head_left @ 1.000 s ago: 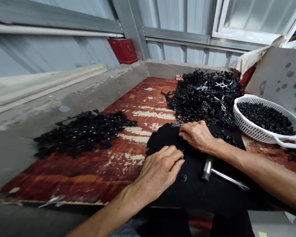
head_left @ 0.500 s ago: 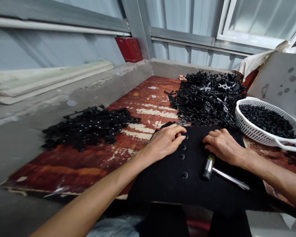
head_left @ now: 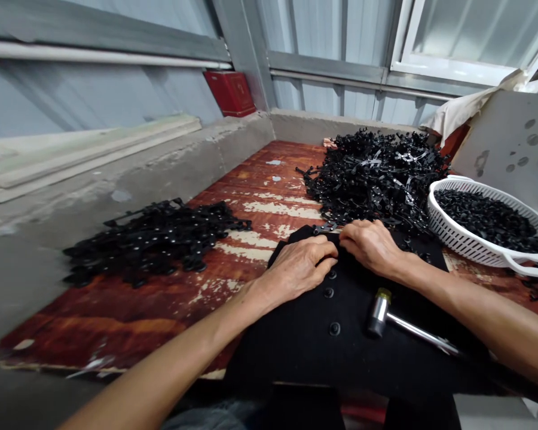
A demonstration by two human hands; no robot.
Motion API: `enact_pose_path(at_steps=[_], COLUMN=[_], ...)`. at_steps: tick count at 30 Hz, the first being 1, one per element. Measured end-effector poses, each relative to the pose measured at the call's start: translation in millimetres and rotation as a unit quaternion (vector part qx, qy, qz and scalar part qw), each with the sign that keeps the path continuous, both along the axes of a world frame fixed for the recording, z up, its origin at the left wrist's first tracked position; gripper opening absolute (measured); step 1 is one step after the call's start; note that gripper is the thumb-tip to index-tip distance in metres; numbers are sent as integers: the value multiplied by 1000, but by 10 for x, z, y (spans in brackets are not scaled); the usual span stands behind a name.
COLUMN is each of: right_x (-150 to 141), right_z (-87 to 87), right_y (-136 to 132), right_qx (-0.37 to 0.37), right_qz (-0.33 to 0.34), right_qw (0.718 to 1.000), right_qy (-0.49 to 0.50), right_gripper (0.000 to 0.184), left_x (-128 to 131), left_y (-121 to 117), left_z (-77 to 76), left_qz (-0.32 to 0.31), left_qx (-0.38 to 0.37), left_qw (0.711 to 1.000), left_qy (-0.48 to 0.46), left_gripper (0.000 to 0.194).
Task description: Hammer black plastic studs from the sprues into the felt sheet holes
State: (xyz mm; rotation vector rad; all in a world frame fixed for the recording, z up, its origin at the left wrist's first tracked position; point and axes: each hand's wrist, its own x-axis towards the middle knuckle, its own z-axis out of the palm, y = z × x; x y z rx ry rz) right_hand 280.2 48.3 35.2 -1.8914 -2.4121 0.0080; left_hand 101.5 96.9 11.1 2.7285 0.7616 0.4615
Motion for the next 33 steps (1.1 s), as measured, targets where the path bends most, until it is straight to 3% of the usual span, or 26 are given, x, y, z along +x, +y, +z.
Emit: enact_pose_path(at_steps=[3,6,12,18,21,26,33], right_x=[-135,-124,247,430,418,283,137], right_z=[-33,3,144,68,34,11,-71], right_y=[178,178,-236,-552,-503,-260,-13], right_qx=[0,2,-4,-27,-23,-7,-21], right_qz=[0,-4,-35,-47,-44,-24,1], right_qw=[1000,999,999,997,998,1000,999], right_qy=[20,42,6,-51,-38,-1,47], right_gripper=[29,30,20,17,18,19,26], left_x=[-32,-122,-192,173,260,171,108], left_y=[-55,-81,20,185,253,256,190], left_z=[22,34,58,113,118,120,139], left_qz=[30,69,75,15,-17,-23,0], left_qx=[-23,-43,-68,-58,-22,-13,-63], left_qw=[999,996,993,998,1000,1000,998], left_qy=[-11,-29,-53,-34,-12,0,-10], left_gripper=[16,18,22,20,16,16,17])
